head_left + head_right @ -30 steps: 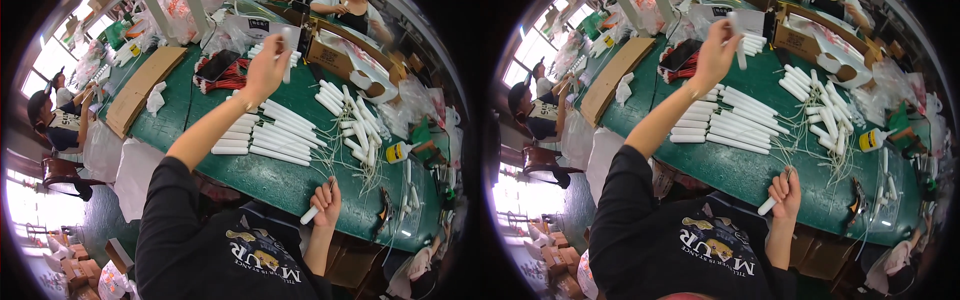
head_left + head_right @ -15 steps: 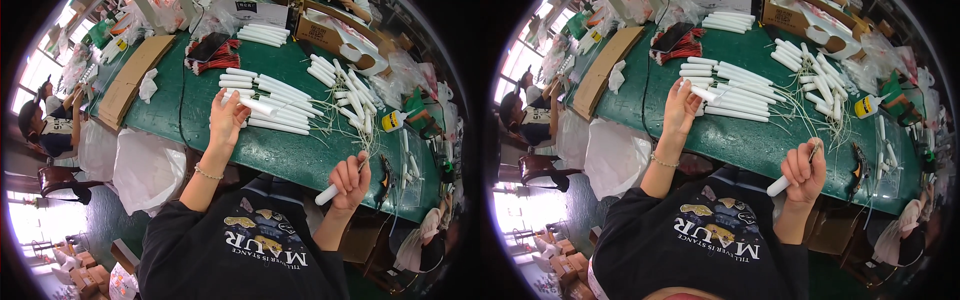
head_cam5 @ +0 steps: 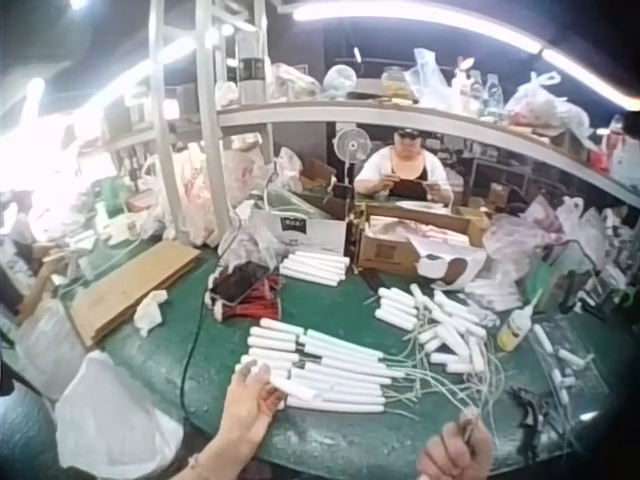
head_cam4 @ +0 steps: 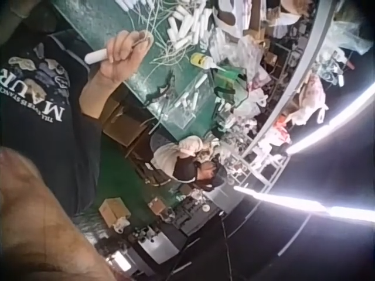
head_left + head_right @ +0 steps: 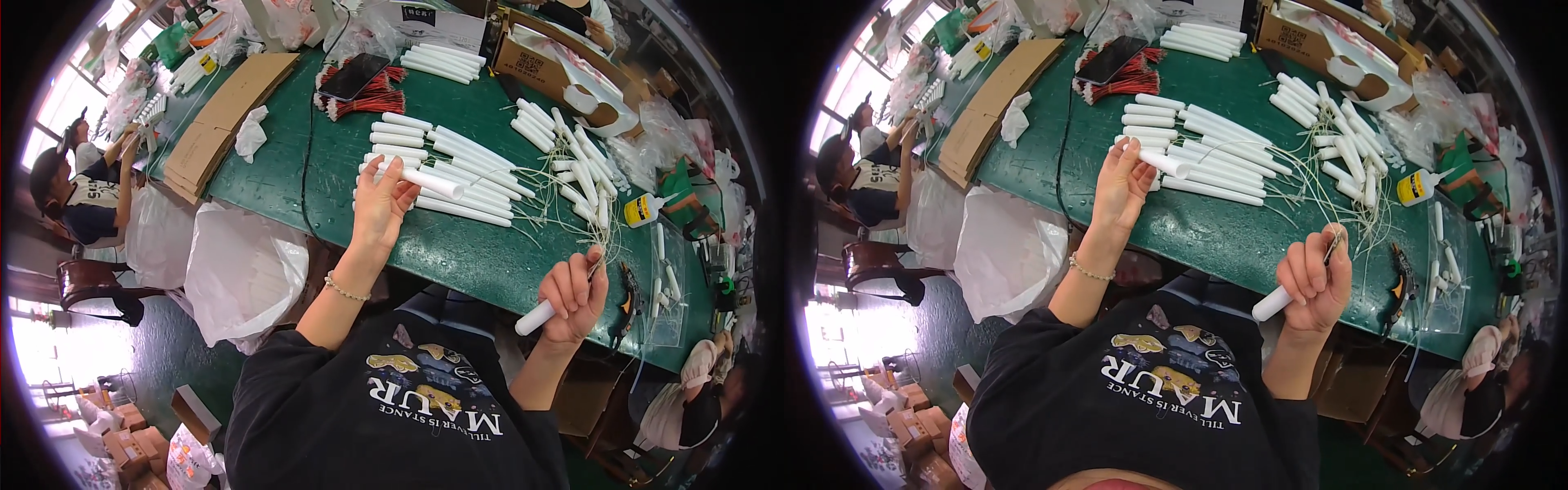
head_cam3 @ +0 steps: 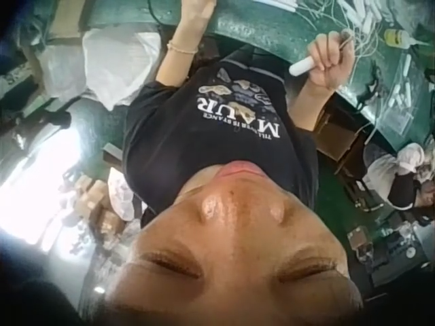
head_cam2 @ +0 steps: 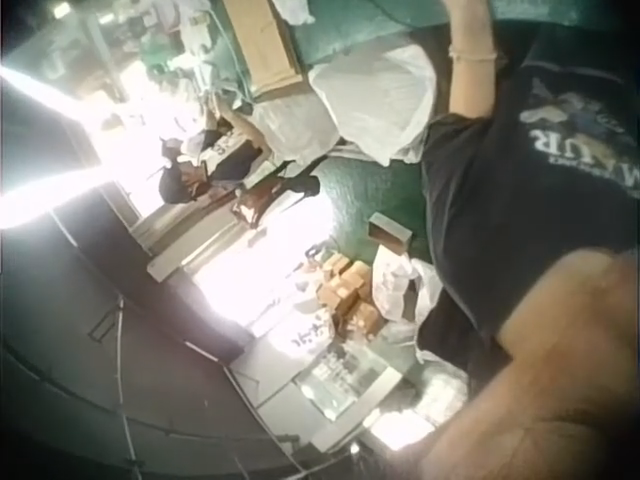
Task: The worker is manually assembling small white cylindrical components with long thin wires attached.
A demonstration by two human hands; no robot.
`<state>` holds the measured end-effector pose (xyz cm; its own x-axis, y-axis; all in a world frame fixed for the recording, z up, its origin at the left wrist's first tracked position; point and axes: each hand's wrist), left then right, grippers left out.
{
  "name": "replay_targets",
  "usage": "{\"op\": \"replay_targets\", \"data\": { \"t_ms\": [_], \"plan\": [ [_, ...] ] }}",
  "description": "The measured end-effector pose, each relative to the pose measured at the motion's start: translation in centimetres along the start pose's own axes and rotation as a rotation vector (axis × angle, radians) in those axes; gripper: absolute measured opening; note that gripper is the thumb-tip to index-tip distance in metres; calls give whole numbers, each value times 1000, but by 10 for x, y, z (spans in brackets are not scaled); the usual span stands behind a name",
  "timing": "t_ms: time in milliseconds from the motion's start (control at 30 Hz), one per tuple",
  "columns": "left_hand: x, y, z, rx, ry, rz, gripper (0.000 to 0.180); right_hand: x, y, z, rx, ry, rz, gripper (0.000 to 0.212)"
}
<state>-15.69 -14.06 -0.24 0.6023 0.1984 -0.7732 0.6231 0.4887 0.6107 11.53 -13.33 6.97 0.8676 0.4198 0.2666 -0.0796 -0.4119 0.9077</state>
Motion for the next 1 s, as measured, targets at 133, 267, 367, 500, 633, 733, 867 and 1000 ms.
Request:
{"op": "replay_targets", "data": {
  "t_ms": [133,267,367,500,633,733,867,1000],
  "plan": [
    [0,-1,-1,4,4,6,58,-3,0,-3,-37,-2,-19,22],
    [1,-1,-2,-18,7,2,58,-3,0,-5,-14,-4,-26,23],
    [1,-2,-3,-18,3,2,58,-4,2,-6,-1,-1,-24,22],
    [1,-3,-3,-14,6,4,58,-6,1,-8,6,8,-15,22],
    [2,-4,-1,4,5,9,58,-7,-1,-8,-47,13,2,21],
    [1,-3,0,-11,3,12,58,-8,-3,-9,-65,12,-3,21],
    [1,-2,1,-14,-6,9,58,-8,-3,-11,-30,14,-18,22],
    [2,-4,0,-10,-17,1,57,-8,-3,-12,-51,-2,-13,21]
  ]
}}
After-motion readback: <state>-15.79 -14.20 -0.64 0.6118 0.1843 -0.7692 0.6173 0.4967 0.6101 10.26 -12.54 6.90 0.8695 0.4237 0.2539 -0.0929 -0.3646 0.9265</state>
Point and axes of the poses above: each hand's wrist, its own z-axis away from the middle knuckle, its own y-axis out of the palm, x = y × z, and after that the axes turned 9 degrees about -z, right-handed
